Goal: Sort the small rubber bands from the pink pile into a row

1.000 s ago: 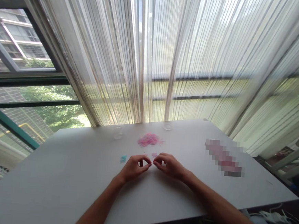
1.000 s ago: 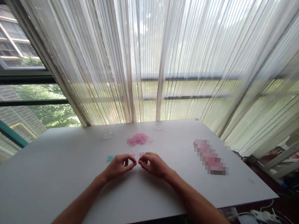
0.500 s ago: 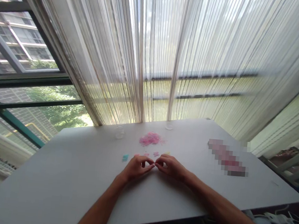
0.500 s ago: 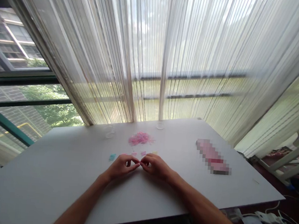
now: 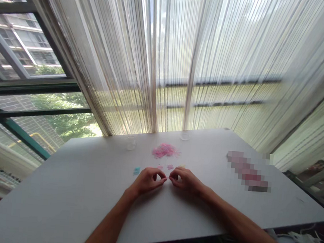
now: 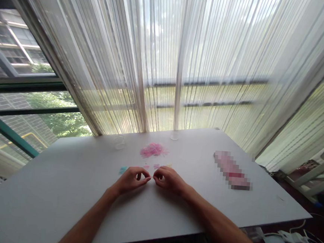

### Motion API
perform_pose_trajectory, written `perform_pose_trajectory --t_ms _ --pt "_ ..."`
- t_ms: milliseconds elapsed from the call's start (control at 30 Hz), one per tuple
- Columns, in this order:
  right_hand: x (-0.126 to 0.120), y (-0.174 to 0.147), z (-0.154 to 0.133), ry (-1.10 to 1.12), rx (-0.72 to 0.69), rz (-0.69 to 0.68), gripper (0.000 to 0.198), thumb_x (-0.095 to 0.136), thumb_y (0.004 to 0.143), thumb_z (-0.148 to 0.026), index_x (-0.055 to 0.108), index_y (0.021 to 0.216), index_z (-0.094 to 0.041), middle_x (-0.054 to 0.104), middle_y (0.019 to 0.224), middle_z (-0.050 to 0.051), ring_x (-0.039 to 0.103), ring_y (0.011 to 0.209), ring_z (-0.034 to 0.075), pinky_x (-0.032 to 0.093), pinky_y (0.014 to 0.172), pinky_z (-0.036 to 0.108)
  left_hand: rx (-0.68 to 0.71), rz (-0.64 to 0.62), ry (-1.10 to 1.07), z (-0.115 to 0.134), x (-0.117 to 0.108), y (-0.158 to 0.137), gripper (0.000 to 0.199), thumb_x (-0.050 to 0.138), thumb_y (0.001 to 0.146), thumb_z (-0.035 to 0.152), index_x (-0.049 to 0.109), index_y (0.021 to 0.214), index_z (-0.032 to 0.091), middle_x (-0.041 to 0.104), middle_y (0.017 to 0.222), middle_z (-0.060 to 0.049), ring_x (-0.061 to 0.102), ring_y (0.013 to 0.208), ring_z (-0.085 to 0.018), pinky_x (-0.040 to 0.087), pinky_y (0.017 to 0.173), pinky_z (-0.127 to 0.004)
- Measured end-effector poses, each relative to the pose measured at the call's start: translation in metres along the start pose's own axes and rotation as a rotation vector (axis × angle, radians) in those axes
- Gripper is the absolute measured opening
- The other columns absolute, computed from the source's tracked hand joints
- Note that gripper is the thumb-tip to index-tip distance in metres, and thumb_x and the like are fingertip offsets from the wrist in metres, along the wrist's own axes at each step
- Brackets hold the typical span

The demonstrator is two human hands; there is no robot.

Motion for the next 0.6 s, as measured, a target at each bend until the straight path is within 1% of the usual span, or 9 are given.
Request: perform_pose_trajectory --t_ms 100,200,300,467,600 --pt "0.0004 0.0000 -0.0007 0.005 -0.010 0.007 0.008 0.060 0.080 -0.013 0.066 0.079 -0.017 0.062 0.070 0.002 0.055 0.063 0.013 0.046 0.063 0.023 -0.015 -0.019 -0.049 -0.0015 0.0020 -0.0002 0.022 0.064 0.084 0.038 0.074 0.087 0.019 0.072 0.075 0.000 0.051 0.056 -0.010 0.041 0.058 -0.022" --pt "0.0011 -0.0003 -0.0016 0.010 -0.011 0.005 0.007 0.061 0.080 -0.012 0.066 0.080 -0.017 0.063 0.070 0.002 0.055 0.064 0.013 0.046 0.063 0.023 -0.024 -0.048 -0.076 -0.0014 0.0038 -0.0006 0.023 0.061 0.085 0.038 0.076 0.090 0.020 0.073 0.077 0.000 0.051 0.056 -0.010 0.043 0.063 -0.023" --pt "0.0021 -0.0009 -0.0021 0.013 -0.012 0.000 0.007 0.062 0.080 -0.012 0.066 0.080 -0.017 0.063 0.071 0.002 0.056 0.064 0.013 0.046 0.063 0.024 -0.049 -0.067 -0.075 -0.0009 0.0037 -0.0009 0.022 0.060 0.086 0.036 0.077 0.088 0.021 0.074 0.077 0.000 0.051 0.056 -0.010 0.044 0.067 -0.024" --pt "0.0028 -0.0017 -0.0018 0.012 -0.005 -0.013 0.007 0.062 0.080 -0.012 0.066 0.081 -0.017 0.064 0.072 0.002 0.057 0.065 0.013 0.046 0.063 0.024 -0.078 -0.073 -0.075 -0.0001 0.0019 -0.0011 0.022 0.060 0.084 0.034 0.076 0.085 0.019 0.072 0.071 0.000 0.050 0.054 -0.010 0.043 0.063 -0.023" --pt "0.0023 -0.0012 -0.0027 0.006 0.004 -0.018 0.007 0.061 0.080 -0.013 0.066 0.081 -0.017 0.064 0.072 0.002 0.057 0.066 0.014 0.046 0.063 0.024 -0.075 -0.069 -0.062 0.0001 0.0006 -0.0011 0.020 0.062 0.082 0.032 0.076 0.082 0.019 0.070 0.068 0.001 0.049 0.053 -0.009 0.042 0.061 -0.022"
Point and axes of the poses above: each hand's wrist, its own y-axis towards the middle knuckle, its own x-axis out of the palm, z = x × y, the point moved 3 cm from there along y, towards the middle knuckle
